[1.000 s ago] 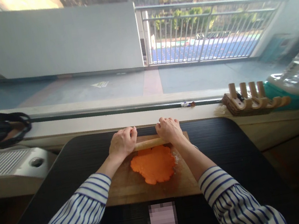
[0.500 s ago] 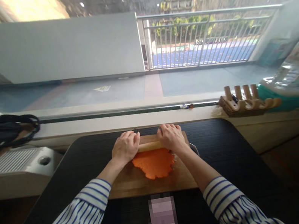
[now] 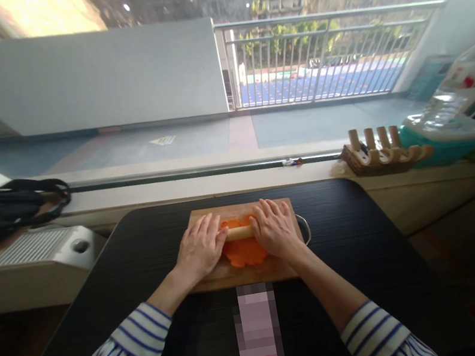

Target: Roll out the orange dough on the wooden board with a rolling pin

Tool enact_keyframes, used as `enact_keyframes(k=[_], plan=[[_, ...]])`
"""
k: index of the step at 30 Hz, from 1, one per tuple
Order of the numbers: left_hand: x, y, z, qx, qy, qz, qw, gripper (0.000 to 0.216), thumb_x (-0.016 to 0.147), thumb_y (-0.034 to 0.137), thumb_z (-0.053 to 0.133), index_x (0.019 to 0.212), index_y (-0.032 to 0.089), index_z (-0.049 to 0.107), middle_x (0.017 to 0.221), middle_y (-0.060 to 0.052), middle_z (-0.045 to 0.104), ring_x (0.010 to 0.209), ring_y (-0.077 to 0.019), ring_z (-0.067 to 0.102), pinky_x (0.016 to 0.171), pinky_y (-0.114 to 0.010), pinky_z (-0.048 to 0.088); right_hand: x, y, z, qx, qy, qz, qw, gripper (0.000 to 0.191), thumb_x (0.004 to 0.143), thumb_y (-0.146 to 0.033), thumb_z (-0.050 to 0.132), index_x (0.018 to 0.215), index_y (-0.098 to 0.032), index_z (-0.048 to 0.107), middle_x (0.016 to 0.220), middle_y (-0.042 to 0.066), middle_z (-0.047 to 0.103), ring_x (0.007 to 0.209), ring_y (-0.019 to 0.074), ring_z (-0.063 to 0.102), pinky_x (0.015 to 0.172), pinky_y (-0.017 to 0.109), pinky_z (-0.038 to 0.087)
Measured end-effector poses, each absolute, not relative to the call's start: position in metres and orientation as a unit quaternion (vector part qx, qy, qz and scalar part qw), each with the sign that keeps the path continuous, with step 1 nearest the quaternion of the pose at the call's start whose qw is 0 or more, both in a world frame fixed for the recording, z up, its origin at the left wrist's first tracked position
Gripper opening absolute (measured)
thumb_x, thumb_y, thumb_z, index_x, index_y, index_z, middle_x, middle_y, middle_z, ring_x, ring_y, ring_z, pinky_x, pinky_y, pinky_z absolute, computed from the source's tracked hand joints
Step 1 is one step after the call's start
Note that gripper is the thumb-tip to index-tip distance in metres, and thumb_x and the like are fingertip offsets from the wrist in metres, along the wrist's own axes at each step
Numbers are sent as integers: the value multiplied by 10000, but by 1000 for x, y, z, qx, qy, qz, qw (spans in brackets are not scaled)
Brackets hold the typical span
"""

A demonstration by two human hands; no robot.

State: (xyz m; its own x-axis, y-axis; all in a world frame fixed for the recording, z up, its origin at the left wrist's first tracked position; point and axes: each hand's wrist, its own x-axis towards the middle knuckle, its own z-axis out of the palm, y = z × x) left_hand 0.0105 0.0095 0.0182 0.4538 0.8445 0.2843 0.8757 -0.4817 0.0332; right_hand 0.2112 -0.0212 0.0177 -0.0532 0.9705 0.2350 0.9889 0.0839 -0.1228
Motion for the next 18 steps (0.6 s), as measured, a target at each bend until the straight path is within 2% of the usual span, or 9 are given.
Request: enact_keyframes(k=[4, 7, 11, 15, 18], plan=[[4, -9, 12, -861, -486, -131, 69, 560, 967, 439, 266, 1342, 84, 485, 1372, -206, 509, 1273, -311, 472, 1043, -466, 366, 211, -41, 14, -663, -738, -24, 121, 485, 994, -411, 222, 1369, -199, 444, 1486, 95, 388, 1380, 254, 281, 1093, 522, 185], [-3, -22, 12, -874, -458, -143, 76, 554, 957, 445, 331, 1337, 74, 487, 1386, -215, 489, 1282, -318, 464, 1068, -483, 344, 213, -56, 10, -648, -749, -13, 134, 468, 991, -399, 248, 1365, -207, 454, 1493, 78, 378, 1386, 239, 278, 1104, 495, 208], [-12, -29, 18, -884, -439, -153, 52, 433, 943, 415, 419, 1234, 139, 580, 1301, -168, 585, 1208, -286, 540, 1024, -453, 412, 219, -68, 5, -611, -771, -2, 177, 405, 970, -400, 362, 1288, -211, 525, 1460, 77, 429, 1367, 224, 321, 1104, 440, 272], [-14, -29, 27, -891, -428, -149, 30, 263, 913, 345, 521, 1094, 192, 635, 1206, -110, 652, 1128, -246, 591, 978, -413, 452, 227, -68, 5, -573, -793, 1, 207, 336, 921, -396, 504, 1202, -229, 582, 1414, 89, 486, 1337, 238, 370, 1087, 452, 321], [-10, -32, 32, -892, -425, -152, 24, 220, 887, 328, 571, 1048, 191, 635, 1192, -104, 655, 1133, -245, 584, 983, -414, 445, 235, -68, 9, -565, -801, 4, 197, 275, 915, -376, 527, 1149, -254, 607, 1394, 71, 508, 1329, 242, 385, 1089, 474, 310]])
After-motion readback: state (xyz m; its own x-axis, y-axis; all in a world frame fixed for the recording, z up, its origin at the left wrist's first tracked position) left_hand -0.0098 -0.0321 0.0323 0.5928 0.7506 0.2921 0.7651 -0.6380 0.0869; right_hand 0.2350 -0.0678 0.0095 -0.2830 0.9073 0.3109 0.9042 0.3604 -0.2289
